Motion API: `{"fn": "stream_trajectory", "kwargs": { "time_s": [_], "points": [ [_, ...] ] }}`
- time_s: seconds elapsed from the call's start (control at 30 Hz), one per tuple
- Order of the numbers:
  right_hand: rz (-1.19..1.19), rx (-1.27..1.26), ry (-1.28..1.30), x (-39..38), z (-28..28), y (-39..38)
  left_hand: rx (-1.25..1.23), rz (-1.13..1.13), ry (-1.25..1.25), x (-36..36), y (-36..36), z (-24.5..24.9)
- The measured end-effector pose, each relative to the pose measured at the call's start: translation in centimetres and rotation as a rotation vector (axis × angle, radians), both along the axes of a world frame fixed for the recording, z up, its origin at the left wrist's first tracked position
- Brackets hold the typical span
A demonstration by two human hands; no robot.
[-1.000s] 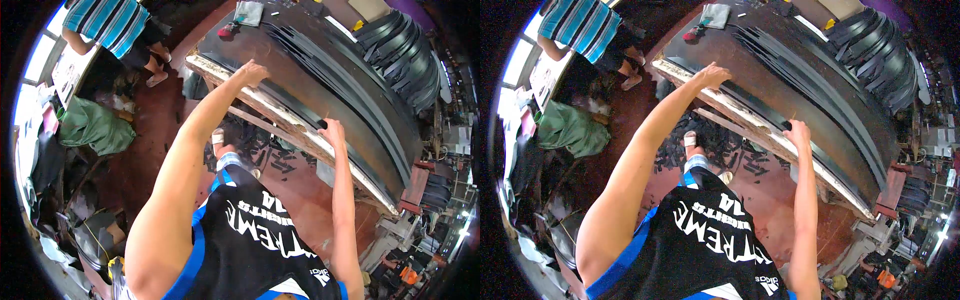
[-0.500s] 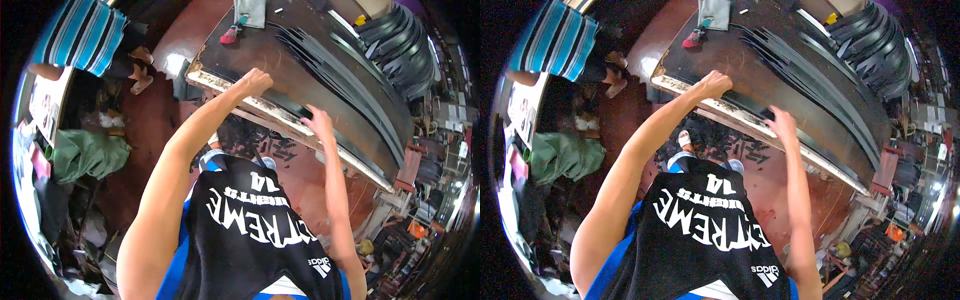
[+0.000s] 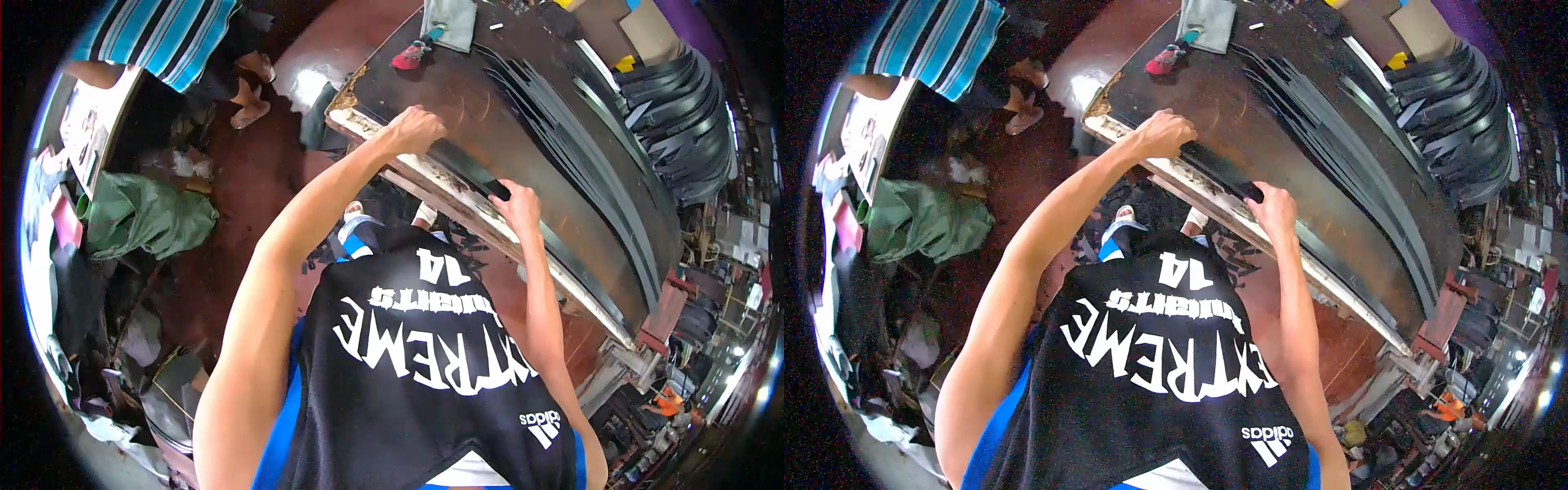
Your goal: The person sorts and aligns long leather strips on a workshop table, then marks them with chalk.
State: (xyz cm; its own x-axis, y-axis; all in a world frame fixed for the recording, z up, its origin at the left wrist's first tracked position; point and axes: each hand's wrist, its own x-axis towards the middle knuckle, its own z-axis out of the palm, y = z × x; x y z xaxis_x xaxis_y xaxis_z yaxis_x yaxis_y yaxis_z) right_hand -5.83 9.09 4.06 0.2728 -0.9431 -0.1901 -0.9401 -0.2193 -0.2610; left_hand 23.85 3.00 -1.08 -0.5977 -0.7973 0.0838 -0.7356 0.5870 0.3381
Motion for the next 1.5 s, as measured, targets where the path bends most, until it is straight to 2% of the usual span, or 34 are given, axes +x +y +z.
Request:
{"fn": "stream_trajectory", "kwargs": {
  "time_s": [0.07,0.2,0.27,0.4,0.6,0.83,1.0,1.07,1.13,1.17,1.2,1.27,1.33,1.47,1.5],
  "points": [
    [-0.025,0.036,-0.019,0.3,0.5,0.0,0.054,-0.015,-0.055,0.0,-0.2,-0.3],
    [-0.008,0.044,-0.077,-0.1,0.3,-0.3,0.048,-0.007,-0.004,0.3,0.3,-0.6],
    [-0.035,0.104,-0.029,0.4,1.0,-0.4,-0.082,0.002,0.084,0.5,0.6,-1.1],
    [-0.004,0.111,0.031,2.9,1.3,-0.3,0.017,0.002,0.105,0.6,0.2,-1.0],
    [0.081,0.008,0.015,8.7,-0.5,-1.6,0.019,-0.068,0.058,0.9,-0.2,-0.8],
    [0.122,-0.048,0.029,9.2,-0.6,-2.0,0.043,-0.093,-0.111,-0.1,-0.9,-0.7],
    [0.123,-0.066,0.013,9.3,-0.7,-1.9,0.002,-0.061,-0.010,1.6,-0.1,-1.1],
    [0.128,-0.049,0.031,9.5,-0.3,-1.9,-0.015,-0.048,0.039,3.3,0.7,0.3],
    [0.132,-0.036,0.044,9.8,0.2,-2.1,0.059,0.078,0.126,5.2,1.4,1.4],
    [0.141,-0.050,0.014,10.1,0.6,-2.0,-0.021,0.154,0.236,6.2,1.8,1.1],
    [0.149,-0.062,-0.016,10.2,0.8,-2.0,-0.022,0.153,0.236,7.2,2.0,0.8],
    [0.118,-0.023,-0.010,10.3,1.0,-2.2,-0.032,0.300,0.486,9.6,2.7,1.3],
    [0.088,0.016,-0.003,10.3,0.9,-2.3,-0.068,0.387,0.590,11.8,4.3,1.7],
    [0.060,0.005,-0.055,9.8,0.1,-2.7,0.058,0.516,0.626,14.7,7.5,1.1],
    [0.062,-0.001,-0.087,9.6,0.0,-2.7,0.077,0.531,0.571,15.1,8.2,0.8]
  ]
}}
